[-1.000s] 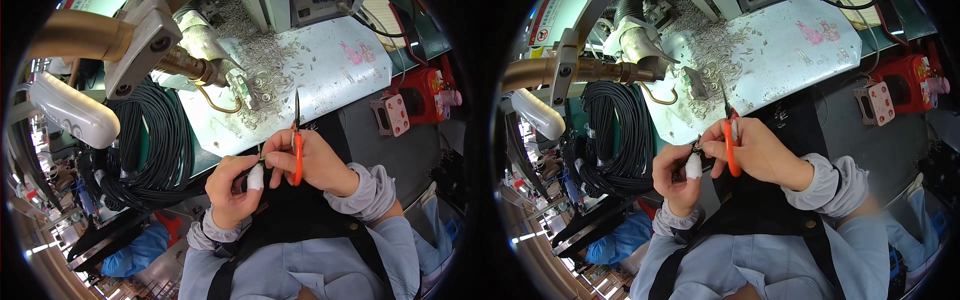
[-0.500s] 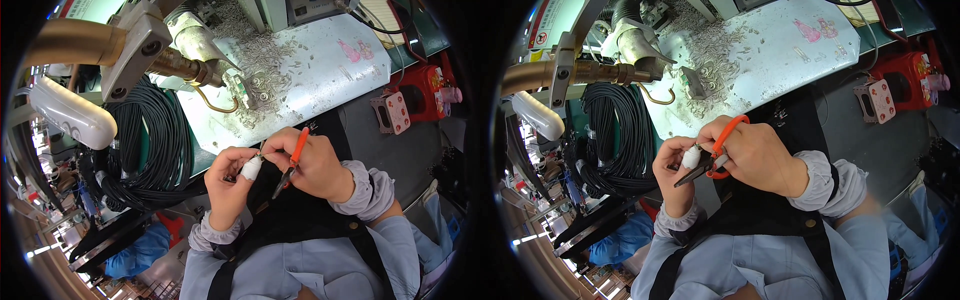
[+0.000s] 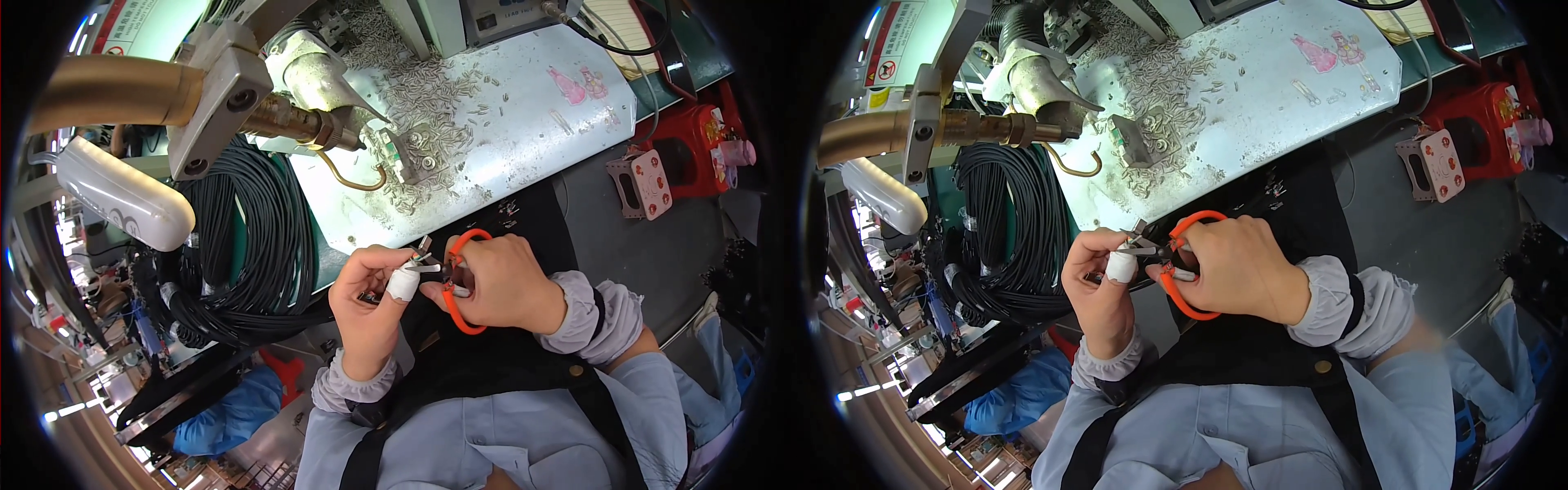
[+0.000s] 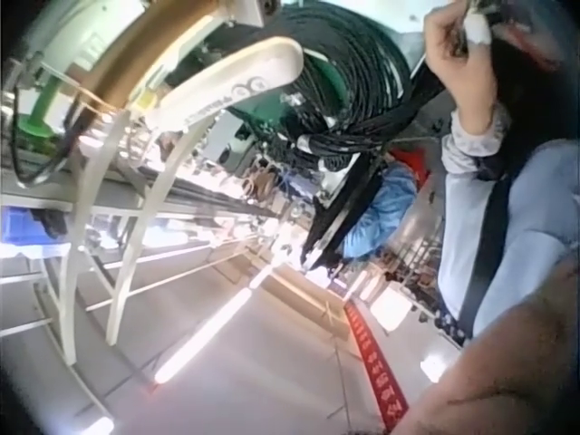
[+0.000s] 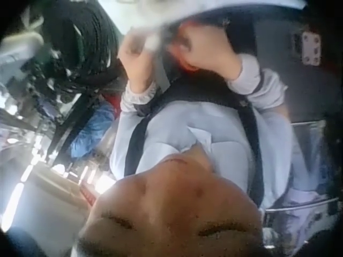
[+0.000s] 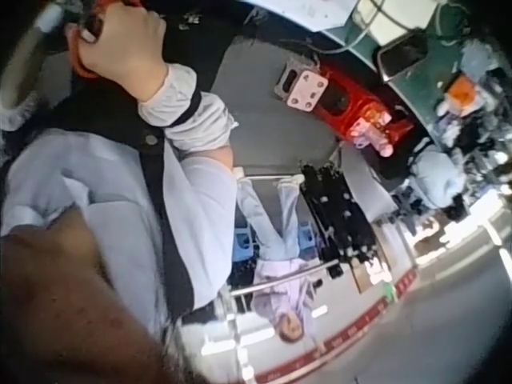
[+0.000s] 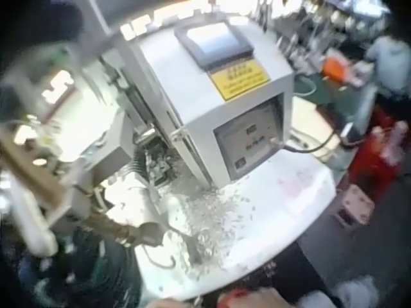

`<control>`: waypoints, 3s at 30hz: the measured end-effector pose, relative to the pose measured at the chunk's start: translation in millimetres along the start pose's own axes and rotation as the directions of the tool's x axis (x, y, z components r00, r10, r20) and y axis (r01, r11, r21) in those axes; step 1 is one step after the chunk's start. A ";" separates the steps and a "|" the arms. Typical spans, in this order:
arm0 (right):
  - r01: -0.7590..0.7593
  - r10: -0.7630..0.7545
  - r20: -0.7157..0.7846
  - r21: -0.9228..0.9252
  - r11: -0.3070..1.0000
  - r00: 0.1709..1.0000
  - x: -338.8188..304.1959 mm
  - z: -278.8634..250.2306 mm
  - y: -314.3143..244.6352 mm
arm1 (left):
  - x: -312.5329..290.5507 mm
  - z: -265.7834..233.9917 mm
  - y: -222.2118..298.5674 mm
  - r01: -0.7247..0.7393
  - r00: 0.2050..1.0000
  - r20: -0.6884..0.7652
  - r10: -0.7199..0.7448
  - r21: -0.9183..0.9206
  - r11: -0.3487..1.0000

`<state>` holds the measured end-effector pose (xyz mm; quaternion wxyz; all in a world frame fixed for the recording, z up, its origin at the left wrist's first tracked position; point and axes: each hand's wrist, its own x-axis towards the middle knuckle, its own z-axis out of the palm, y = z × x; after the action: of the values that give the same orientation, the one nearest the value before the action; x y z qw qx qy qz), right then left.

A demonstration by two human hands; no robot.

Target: The person gathers a bundle of cables, trims the ends of the individual wires using shears, and then sets the bundle back down on the table.

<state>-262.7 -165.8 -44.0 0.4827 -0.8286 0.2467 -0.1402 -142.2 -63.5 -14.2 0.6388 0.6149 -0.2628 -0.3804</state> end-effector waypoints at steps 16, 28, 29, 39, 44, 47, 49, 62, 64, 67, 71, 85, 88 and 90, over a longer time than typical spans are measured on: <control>-0.032 0.167 -0.220 0.513 0.858 0.961 69.3 -15.1 7.2 | 82.9 -19.4 -1.9 0.255 0.967 0.087 -0.240 -0.301 0.919; -0.116 0.172 -0.085 0.456 0.883 0.981 92.8 -18.4 10.9 | 92.7 -26.6 4.3 0.336 0.942 0.064 -0.330 -0.199 0.921; -0.129 0.185 -0.071 0.480 0.868 0.980 93.3 -18.2 11.4 | 91.9 -25.6 3.7 0.321 0.947 0.032 -0.321 -0.202 0.925; -0.103 0.162 -0.080 0.488 0.867 0.984 93.7 -19.5 8.9 | 90.1 -27.9 -0.4 0.274 0.962 0.022 -0.274 -0.158 0.949; -0.102 0.159 -0.078 0.486 0.868 0.984 86.8 -16.4 12.2 | 87.3 -29.0 4.0 0.336 0.939 0.144 -0.312 -0.204 0.919; -0.132 0.184 -0.027 0.591 0.796 0.983 75.8 -22.6 10.2 | 77.5 -17.9 12.6 0.351 0.934 0.157 -0.320 -0.260 0.899; -0.195 0.223 0.061 0.735 0.649 0.973 66.3 -27.5 6.0 | 66.1 -6.5 15.1 0.343 0.939 0.115 -0.323 -0.320 0.883; 0.232 -0.196 -0.146 0.293 0.927 0.970 33.6 -22.5 -11.2 | 20.0 7.3 -0.8 0.431 0.900 0.255 -0.354 -0.393 0.812; 0.177 -0.174 -0.032 0.225 0.958 0.984 34.4 -24.6 -8.5 | 17.6 7.7 -5.8 0.485 0.874 0.305 -0.379 -0.484 0.728; 0.166 -0.157 -0.084 0.120 0.979 0.984 31.4 -23.2 -1.4 | 16.8 2.3 -9.7 0.436 0.888 0.326 -0.323 -0.376 0.818; 0.030 0.003 -0.171 0.188 0.982 0.985 26.7 -25.6 -1.9 | 10.6 -2.9 -14.7 0.065 0.963 0.258 -0.079 0.063 0.996; -0.515 0.061 0.564 0.698 0.498 0.824 34.4 -26.6 -0.8 | 8.4 -7.6 -7.0 -0.051 0.996 0.077 0.047 0.051 0.997; 0.407 -0.406 0.033 -0.024 0.913 0.913 30.8 -17.3 3.9 | 16.4 -20.3 -3.4 0.296 0.951 0.165 -0.259 -0.266 0.917; 0.597 -0.717 0.008 -0.558 0.576 0.698 29.8 -18.6 4.7 | 17.2 -22.4 -2.4 0.455 0.890 0.244 -0.386 -0.400 0.795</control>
<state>-247.7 -197.6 -39.1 0.1216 -0.9368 -0.0006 -0.3280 -114.7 -64.2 -21.2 0.6401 0.4642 -0.0717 -0.6080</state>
